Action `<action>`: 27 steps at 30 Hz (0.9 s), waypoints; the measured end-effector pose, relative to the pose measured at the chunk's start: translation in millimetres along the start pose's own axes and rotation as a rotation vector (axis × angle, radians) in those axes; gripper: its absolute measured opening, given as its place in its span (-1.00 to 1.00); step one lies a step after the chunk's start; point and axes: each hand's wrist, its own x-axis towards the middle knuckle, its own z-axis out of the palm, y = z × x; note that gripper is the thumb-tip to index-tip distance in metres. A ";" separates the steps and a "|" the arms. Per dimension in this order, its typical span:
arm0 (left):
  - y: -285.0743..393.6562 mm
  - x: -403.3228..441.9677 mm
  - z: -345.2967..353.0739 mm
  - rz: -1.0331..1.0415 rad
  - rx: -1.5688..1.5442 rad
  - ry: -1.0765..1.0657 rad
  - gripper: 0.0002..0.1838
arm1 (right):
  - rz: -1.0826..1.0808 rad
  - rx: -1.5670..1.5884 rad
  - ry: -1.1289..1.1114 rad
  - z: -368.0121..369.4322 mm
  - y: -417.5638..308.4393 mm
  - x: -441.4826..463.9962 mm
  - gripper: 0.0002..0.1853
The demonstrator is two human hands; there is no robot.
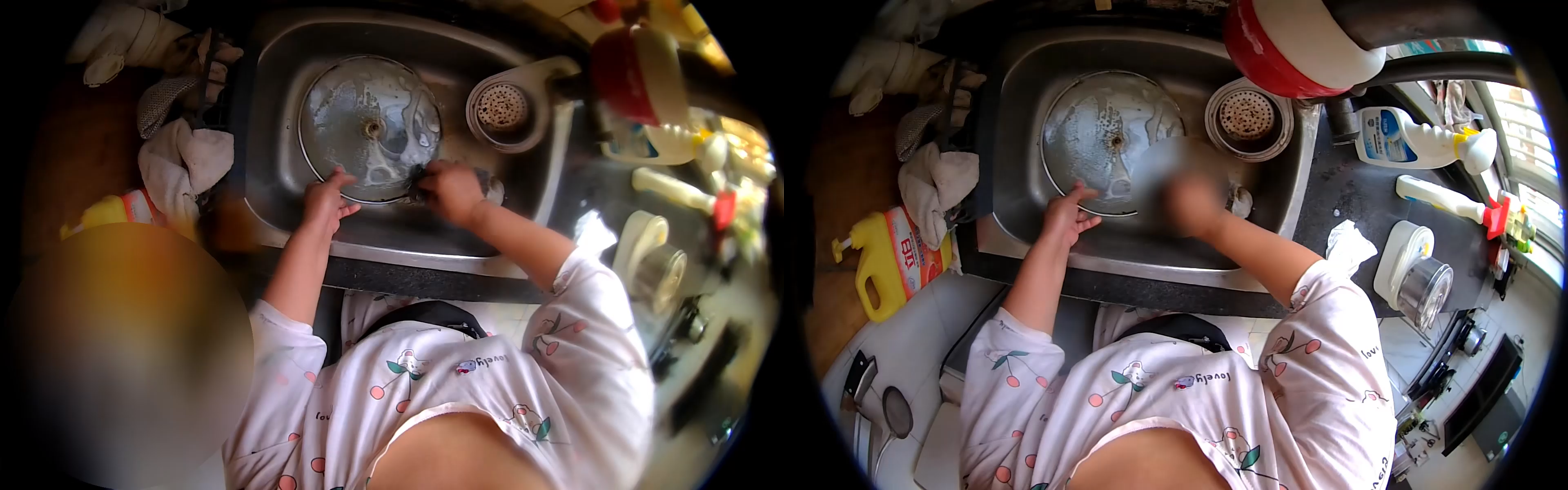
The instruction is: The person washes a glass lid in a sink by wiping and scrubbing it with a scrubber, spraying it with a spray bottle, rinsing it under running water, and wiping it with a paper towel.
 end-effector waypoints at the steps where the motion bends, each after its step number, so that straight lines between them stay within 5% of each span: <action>1: 2.2 -0.4 0.6 -0.045 0.080 -0.024 -0.71 | 0.072 0.043 0.094 0.8 7.5 -0.7 -0.67; 4: -7.4 39.7 -6.7 -0.126 0.049 -0.035 -0.88 | 0.207 0.047 0.310 -11.7 13.2 4.8 -0.63; 7: -12.6 61.0 -7.1 -0.153 -0.098 -0.006 -0.83 | 0.052 -0.160 0.589 -4.0 16.2 29.8 -0.54; 11: -9.4 58.4 3.0 -0.131 -0.111 0.075 -0.80 | 0.043 -0.334 0.558 8.1 16.5 38.5 -0.50; 15: -3.6 58.4 10.4 -0.113 0.037 0.167 -0.81 | 0.040 0.158 0.106 43.6 -9.5 33.0 -0.57; 17: -13.7 81.6 7.9 -0.105 0.128 0.220 -0.83 | -0.329 -0.059 0.149 42.7 -30.6 44.7 -0.57; 19: -6.7 76.2 8.1 -0.114 0.133 0.164 -0.83 | -0.378 -0.040 0.361 41.5 -43.3 88.3 -0.54; 23: -18.8 97.2 0.8 -0.162 0.148 0.134 -0.83 | 0.076 -0.179 0.300 20.5 -4.5 170.3 -0.71; 27: -28.9 121.6 1.6 -0.184 0.308 0.202 -0.79 | 0.317 -0.312 0.311 12.5 38.6 120.7 -0.73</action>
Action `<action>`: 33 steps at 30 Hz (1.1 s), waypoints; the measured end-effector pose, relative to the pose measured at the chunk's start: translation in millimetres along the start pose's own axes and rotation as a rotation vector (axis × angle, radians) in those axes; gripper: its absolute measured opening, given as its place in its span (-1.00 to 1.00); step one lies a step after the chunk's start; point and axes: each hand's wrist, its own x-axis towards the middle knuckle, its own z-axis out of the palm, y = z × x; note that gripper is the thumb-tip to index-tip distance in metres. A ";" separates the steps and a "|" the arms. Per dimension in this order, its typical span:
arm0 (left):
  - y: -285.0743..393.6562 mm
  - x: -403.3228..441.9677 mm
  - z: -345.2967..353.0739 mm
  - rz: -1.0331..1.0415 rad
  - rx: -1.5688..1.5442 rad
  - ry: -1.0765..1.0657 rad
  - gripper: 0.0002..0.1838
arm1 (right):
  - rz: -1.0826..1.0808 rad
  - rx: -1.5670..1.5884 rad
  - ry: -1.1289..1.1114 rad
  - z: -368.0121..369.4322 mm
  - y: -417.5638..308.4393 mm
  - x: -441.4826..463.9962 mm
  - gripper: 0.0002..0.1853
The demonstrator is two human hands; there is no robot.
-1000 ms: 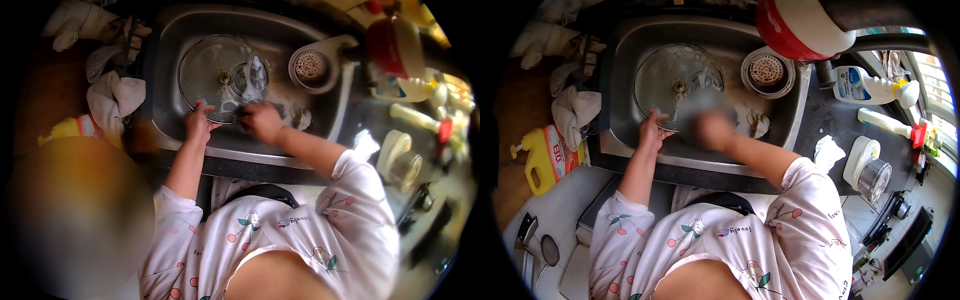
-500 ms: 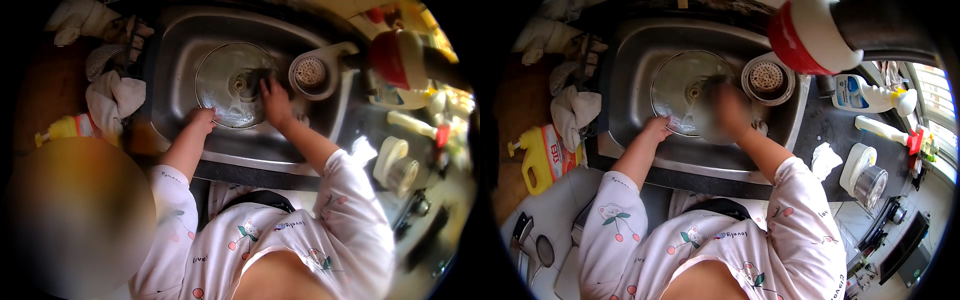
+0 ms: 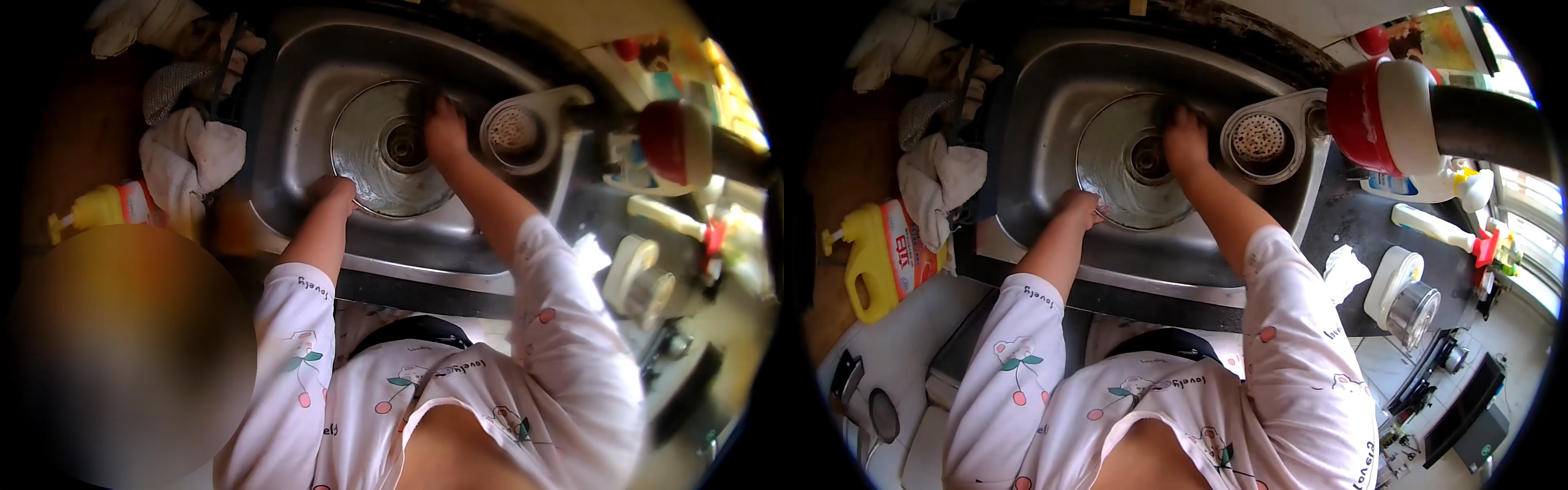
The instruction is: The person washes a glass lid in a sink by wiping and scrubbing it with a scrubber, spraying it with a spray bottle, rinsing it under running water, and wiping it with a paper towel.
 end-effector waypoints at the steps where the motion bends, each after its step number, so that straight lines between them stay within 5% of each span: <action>1: -1.1 5.0 3.3 0.038 0.038 0.004 -0.79 | 0.016 -0.047 -0.065 4.5 6.7 -22.7 -0.74; 3: -3.7 10.4 5.7 0.111 0.110 0.021 -0.78 | 0.048 -0.036 -0.311 -8.9 -3.7 -66.8 -0.74; 6: 14.3 -25.0 -4.6 0.094 0.251 -0.052 -0.77 | -0.290 0.296 -0.280 2.0 -46.8 -115.9 -0.79; 8: 5.2 -11.0 2.0 0.114 0.025 0.008 -0.75 | -0.433 0.420 -0.098 6.4 -71.1 -85.0 -0.81; 10: 10.2 -28.0 -0.8 0.082 -0.074 0.002 -0.74 | -0.212 0.197 -0.095 12.2 -71.2 -32.4 -0.81; 11: 11.2 -25.8 -1.9 0.096 -0.006 -0.018 -0.74 | 0.022 0.420 -0.008 24.3 -64.8 -7.9 -0.81; 14: 9.4 -23.0 0.3 0.105 -0.025 -0.050 -0.70 | -0.122 0.316 0.166 19.0 -63.3 -8.4 -0.80; 20: 15.6 -18.5 -2.0 -0.006 -0.155 -0.057 -0.68 | -0.628 0.530 -0.231 -4.0 -48.3 -90.3 -0.66; 24: 6.3 10.5 2.2 0.014 -0.204 -0.186 -0.64 | -0.682 0.328 -0.369 -19.9 -10.4 -104.7 -0.69; 27: 19.3 -31.3 -3.7 0.100 -0.041 -0.004 -0.65 | -0.592 0.343 -0.296 -14.3 -57.8 -98.4 -0.66; 30: 13.7 -4.5 -6.1 0.035 -0.038 -0.075 -0.65 | -0.673 0.384 -0.256 -5.3 -52.9 -100.2 -0.61; 31: 2.8 17.2 2.0 0.015 -0.289 -0.064 -0.65 | -0.685 0.327 -0.351 -11.2 -34.7 -107.0 -0.63; 33: 7.8 21.3 6.1 0.111 -0.103 -0.002 -0.65 | -0.675 0.270 -0.461 -25.4 -19.4 -110.5 -0.64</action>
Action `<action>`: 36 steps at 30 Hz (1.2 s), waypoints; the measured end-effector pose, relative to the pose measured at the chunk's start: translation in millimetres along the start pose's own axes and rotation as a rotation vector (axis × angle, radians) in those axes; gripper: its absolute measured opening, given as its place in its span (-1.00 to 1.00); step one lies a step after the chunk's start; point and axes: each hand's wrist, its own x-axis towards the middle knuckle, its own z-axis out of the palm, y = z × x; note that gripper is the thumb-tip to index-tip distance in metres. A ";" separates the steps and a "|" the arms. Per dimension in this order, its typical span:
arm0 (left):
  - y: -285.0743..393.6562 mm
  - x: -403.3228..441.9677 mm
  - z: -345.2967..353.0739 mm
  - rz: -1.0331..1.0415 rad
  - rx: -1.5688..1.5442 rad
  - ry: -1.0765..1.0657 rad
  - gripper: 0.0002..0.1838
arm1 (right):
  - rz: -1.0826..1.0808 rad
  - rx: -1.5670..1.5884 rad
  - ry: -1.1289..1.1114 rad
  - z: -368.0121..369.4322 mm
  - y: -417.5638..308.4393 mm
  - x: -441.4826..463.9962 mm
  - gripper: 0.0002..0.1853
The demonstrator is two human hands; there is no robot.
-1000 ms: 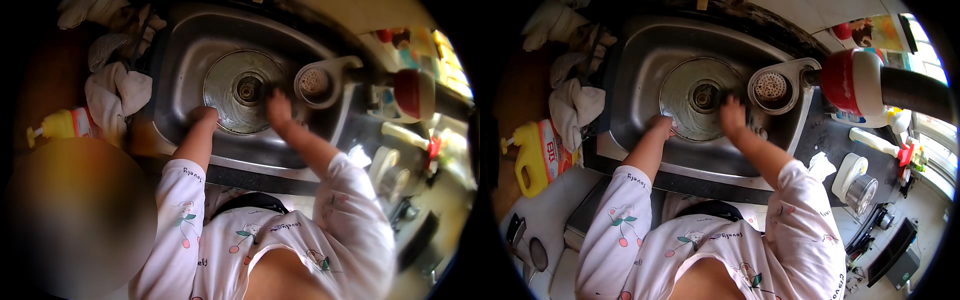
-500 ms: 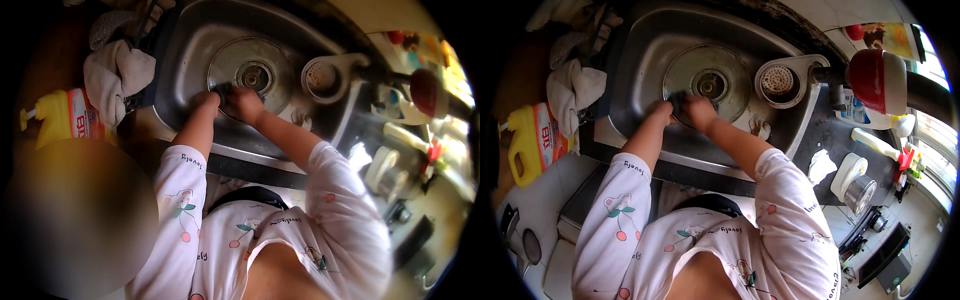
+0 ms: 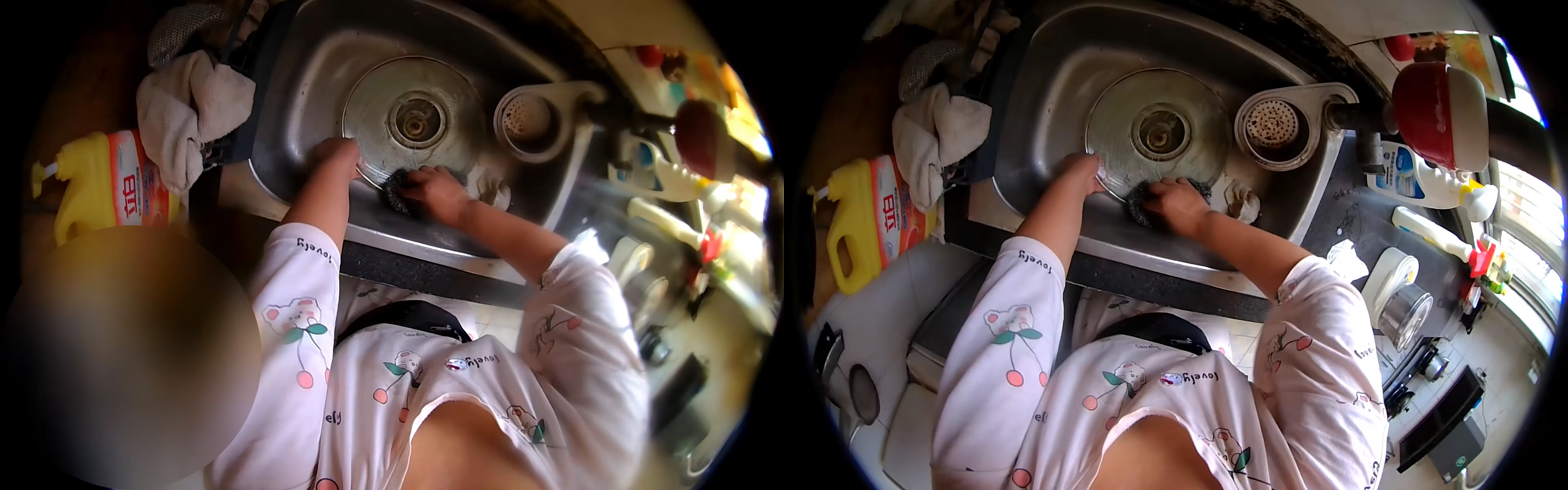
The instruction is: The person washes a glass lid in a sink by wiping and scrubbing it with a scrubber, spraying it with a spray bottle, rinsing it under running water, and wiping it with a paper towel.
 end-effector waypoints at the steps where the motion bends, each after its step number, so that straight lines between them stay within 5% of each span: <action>1: -2.7 -1.0 0.9 0.044 0.095 0.024 -0.66 | 0.016 0.004 0.033 2.0 -5.8 4.8 -0.64; 3: -0.1 -6.1 -3.0 0.047 0.090 0.020 -0.66 | 0.060 0.010 0.112 8.3 -25.5 27.4 -0.63; 9: -1.8 7.5 -4.6 -0.043 -0.031 -0.054 -0.66 | 0.027 -0.007 -0.141 -6.8 -0.6 -4.2 -0.62; 11: 2.0 2.6 -2.6 0.016 0.153 -0.023 -0.67 | 0.014 0.019 -0.060 -0.7 -10.5 8.6 -0.65; 14: 8.5 -15.7 -9.0 0.005 0.037 -0.032 -0.68 | 0.046 0.053 0.044 4.5 -27.7 40.0 -0.67; 17: 5.9 -22.4 -11.8 -0.026 -0.128 -0.045 -0.71 | 0.059 -0.036 -0.099 1.2 -10.7 0.5 -0.67; 23: 4.7 -3.7 -7.1 0.032 0.082 -0.031 -0.73 | 0.045 0.080 0.080 5.4 -23.5 46.5 -0.70; 28: 11.1 -33.6 -13.6 -0.004 -0.115 -0.058 -0.73 | 0.097 -0.066 -0.034 6.4 -0.9 -13.8 -0.71; 33: 5.3 -10.4 -12.7 0.128 0.254 -0.035 -0.73 | 0.795 -0.222 0.045 -24.8 37.6 -19.2 -0.72; 36: 1.8 -3.3 -13.7 0.179 0.418 -0.050 -0.72 | 0.750 -0.234 0.448 -14.6 69.9 29.1 -0.77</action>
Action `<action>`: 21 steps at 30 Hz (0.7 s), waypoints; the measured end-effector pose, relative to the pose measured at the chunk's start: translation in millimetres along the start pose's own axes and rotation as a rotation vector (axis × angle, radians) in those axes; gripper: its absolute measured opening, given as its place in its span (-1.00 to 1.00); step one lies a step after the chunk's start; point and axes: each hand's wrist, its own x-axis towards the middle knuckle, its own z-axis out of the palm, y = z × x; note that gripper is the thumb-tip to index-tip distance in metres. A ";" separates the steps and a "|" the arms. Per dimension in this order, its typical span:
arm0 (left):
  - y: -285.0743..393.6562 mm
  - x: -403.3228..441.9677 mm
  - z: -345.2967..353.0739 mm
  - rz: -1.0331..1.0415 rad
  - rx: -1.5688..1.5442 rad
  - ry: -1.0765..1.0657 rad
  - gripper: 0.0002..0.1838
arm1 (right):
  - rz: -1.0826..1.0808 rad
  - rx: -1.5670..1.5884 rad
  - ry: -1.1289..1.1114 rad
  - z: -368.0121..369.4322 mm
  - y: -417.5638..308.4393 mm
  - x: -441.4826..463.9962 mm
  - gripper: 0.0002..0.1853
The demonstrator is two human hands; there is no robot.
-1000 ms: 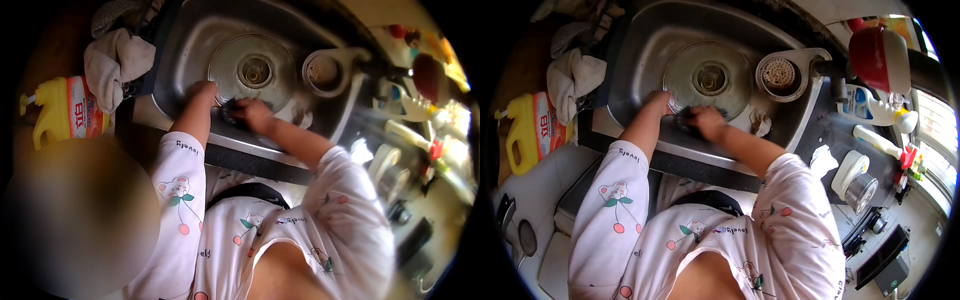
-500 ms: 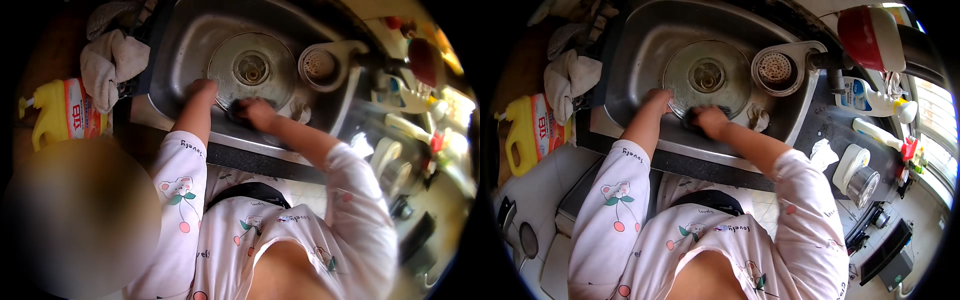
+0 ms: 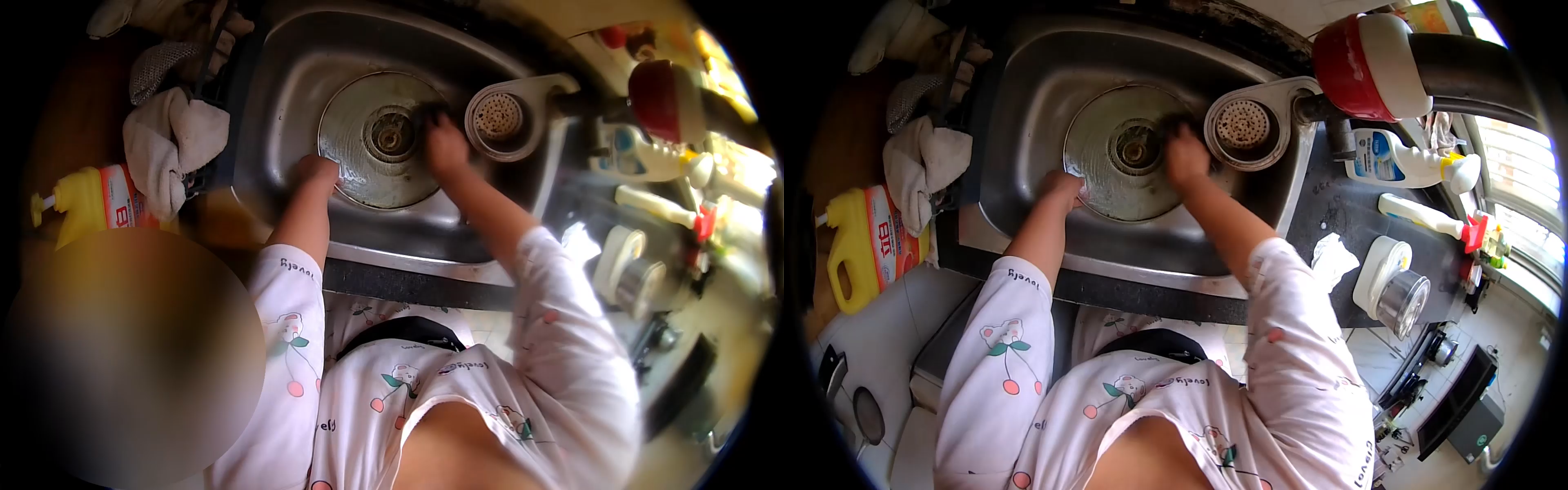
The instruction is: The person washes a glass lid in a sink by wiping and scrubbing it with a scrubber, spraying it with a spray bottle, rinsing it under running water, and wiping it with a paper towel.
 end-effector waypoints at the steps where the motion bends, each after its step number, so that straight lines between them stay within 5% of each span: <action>1: 3.6 -5.8 -2.8 -0.010 -0.003 -0.001 -0.71 | -0.054 -0.015 0.262 21.9 -14.3 13.7 -0.76; 3: 19.7 -34.3 -9.7 -0.041 -0.030 -0.004 -0.70 | -0.118 0.115 0.089 26.8 -51.7 39.4 -0.73; 6: 23.5 -42.0 -10.1 -0.064 -0.090 -0.014 -0.69 | -0.505 0.173 0.258 10.7 -79.2 55.5 -0.76; 11: 33.8 -59.5 -15.8 -0.100 -0.119 -0.024 -0.69 | 0.032 -0.214 -0.077 -9.1 -30.7 61.0 -0.79; 17: 33.9 -58.7 -15.9 -0.113 -0.228 -0.047 -0.68 | 0.189 -0.177 -0.530 -6.4 -22.9 -14.1 -0.84; 19: 27.4 -43.8 -12.8 -0.105 -0.147 -0.093 -0.67 | 0.076 -0.051 -0.596 48.2 -40.8 -41.7 -0.80; 21: 16.7 -26.2 -4.3 -0.092 -0.163 -0.072 -0.65 | -0.309 -0.167 -0.528 8.0 -83.0 -50.5 -0.78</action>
